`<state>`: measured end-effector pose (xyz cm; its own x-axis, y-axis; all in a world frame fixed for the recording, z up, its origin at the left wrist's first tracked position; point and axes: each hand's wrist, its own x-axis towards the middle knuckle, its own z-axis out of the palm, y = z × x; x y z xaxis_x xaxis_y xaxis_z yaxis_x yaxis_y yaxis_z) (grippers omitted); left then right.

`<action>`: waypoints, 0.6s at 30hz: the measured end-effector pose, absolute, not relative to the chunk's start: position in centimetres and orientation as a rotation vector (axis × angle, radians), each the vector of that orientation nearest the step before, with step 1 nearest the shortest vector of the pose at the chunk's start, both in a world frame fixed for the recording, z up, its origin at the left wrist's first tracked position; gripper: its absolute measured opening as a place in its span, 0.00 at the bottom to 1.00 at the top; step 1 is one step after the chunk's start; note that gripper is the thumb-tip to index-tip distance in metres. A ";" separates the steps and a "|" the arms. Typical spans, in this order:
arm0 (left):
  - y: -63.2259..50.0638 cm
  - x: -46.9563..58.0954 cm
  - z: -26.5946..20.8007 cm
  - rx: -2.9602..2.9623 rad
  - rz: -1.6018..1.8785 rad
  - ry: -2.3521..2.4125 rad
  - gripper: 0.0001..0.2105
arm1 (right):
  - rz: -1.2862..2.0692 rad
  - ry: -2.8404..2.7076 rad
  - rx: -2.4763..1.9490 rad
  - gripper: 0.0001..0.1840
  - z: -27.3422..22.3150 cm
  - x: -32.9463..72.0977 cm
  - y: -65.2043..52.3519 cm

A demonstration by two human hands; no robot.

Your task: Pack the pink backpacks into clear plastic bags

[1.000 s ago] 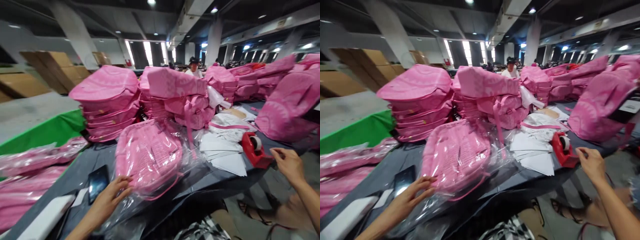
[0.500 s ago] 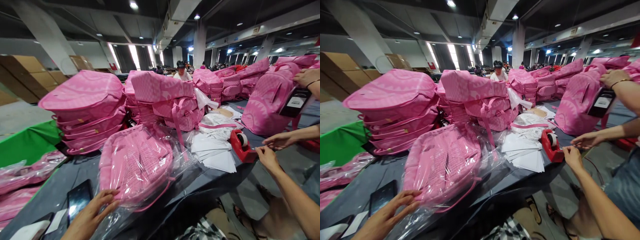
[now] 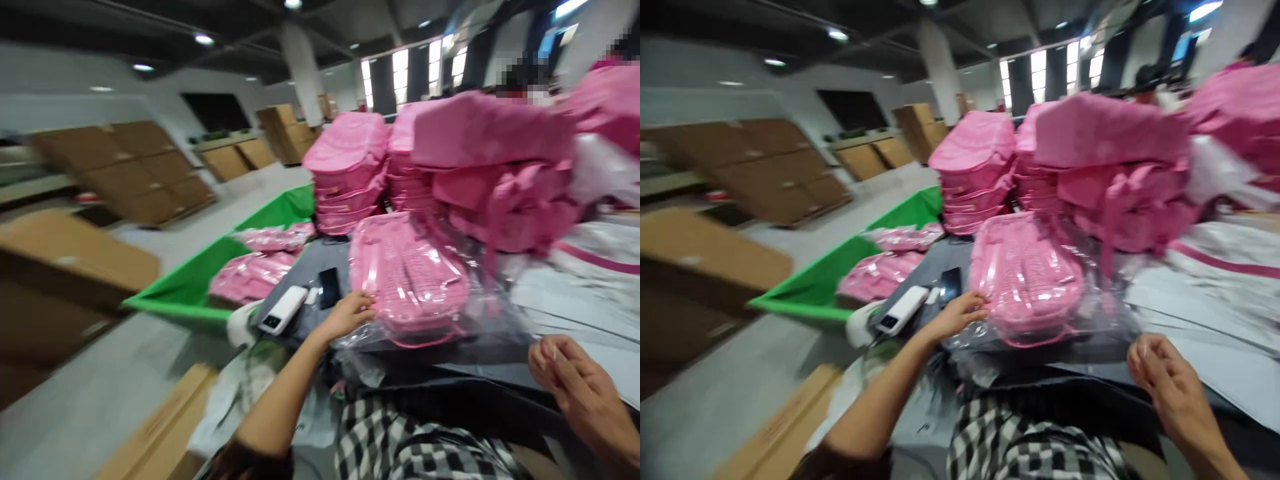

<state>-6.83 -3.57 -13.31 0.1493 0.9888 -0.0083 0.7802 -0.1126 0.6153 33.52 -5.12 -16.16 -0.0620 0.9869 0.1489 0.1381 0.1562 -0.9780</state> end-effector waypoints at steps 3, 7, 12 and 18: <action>-2.7 -7.8 -14.1 1.929 0.536 1.722 0.04 | 0.992 -2.036 -0.935 0.23 -12.0 27.0 -2.2; -2.5 -8.0 -14.5 1.947 0.531 1.717 0.05 | 0.815 -2.669 -0.587 0.22 -9.3 18.0 3.0; -2.6 -7.7 -14.4 1.994 0.514 1.686 0.05 | 0.466 -3.099 -0.566 0.09 -10.2 11.3 7.5; -2.6 -7.7 -14.5 2.038 0.550 1.647 0.07 | 0.316 -2.928 -0.909 0.15 -9.9 13.2 10.0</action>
<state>-7.73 -2.55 -14.45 0.2034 0.9789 0.0211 0.7949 -0.1776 0.5802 13.23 9.97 -9.90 -0.8244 0.5660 -0.0041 0.5539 0.8052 -0.2119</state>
